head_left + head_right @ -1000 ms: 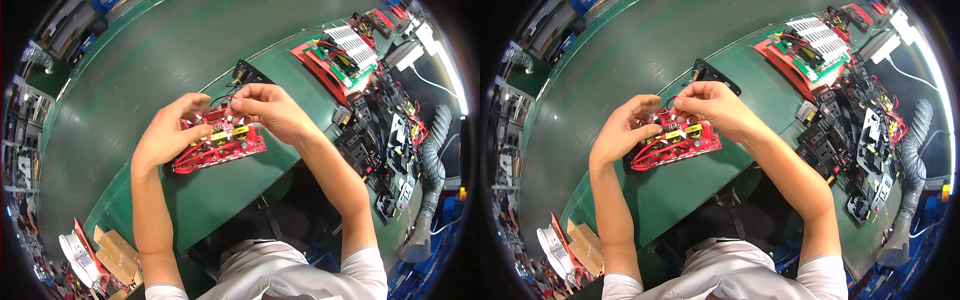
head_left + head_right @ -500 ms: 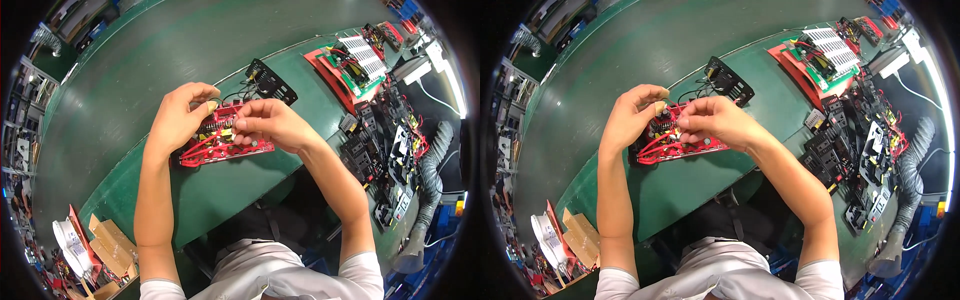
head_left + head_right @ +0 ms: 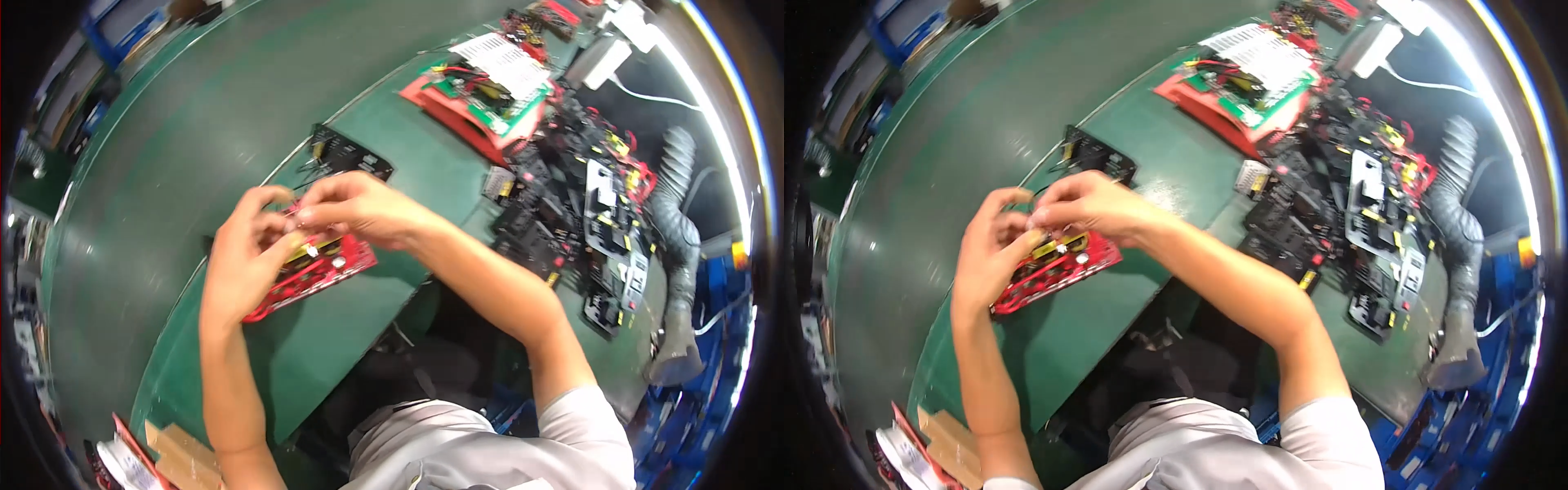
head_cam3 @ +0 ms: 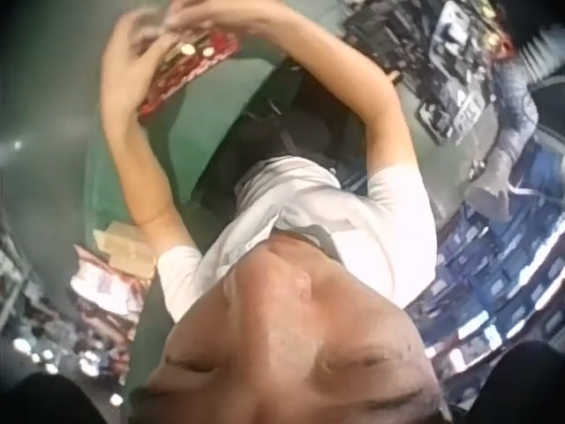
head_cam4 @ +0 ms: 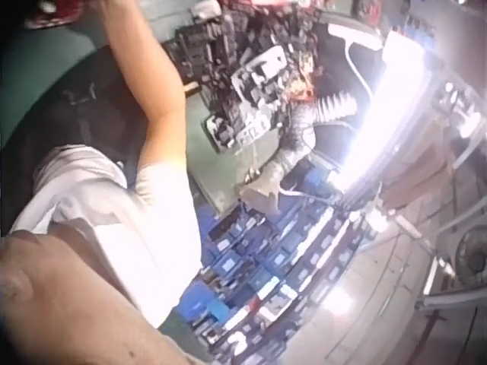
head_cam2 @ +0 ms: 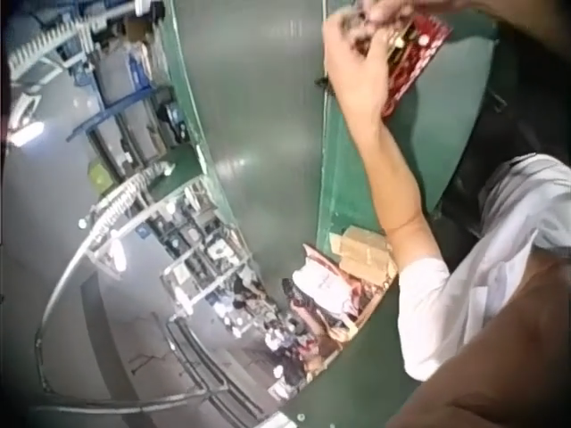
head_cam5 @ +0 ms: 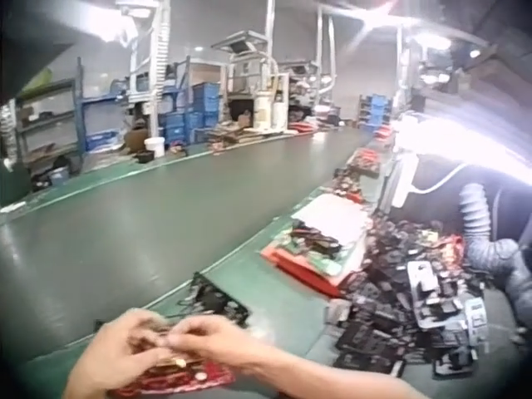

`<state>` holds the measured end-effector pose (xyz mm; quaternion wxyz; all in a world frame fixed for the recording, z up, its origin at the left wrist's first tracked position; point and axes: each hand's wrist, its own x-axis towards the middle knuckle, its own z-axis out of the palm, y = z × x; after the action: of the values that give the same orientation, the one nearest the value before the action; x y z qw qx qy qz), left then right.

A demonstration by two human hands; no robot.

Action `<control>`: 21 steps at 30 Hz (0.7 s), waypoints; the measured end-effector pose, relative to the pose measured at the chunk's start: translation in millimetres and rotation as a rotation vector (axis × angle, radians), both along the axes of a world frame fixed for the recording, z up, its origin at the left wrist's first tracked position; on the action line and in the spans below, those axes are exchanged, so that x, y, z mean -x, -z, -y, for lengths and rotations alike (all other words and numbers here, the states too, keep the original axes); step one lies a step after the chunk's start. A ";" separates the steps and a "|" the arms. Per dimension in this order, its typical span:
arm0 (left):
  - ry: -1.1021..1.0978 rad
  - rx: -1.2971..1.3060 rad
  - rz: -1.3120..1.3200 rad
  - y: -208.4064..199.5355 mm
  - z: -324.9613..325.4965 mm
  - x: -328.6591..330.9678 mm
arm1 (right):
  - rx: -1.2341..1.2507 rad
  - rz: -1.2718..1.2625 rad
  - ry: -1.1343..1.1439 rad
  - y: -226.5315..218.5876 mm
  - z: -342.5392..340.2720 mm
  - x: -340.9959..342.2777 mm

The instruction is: Assembling and inspecting electronic circuit boards and housing components on a production line.

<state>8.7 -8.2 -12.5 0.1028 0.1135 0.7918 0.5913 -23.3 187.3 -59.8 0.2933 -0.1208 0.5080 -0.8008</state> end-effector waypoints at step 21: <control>0.000 -0.013 0.058 -6.2 -0.4 0.4 | -0.241 -0.171 0.257 -14.2 2.0 -4.7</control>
<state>8.3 -7.8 -6.3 0.1248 0.0968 0.7845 0.5997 -18.6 185.4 -45.6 0.1569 -0.0867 0.6344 -0.7519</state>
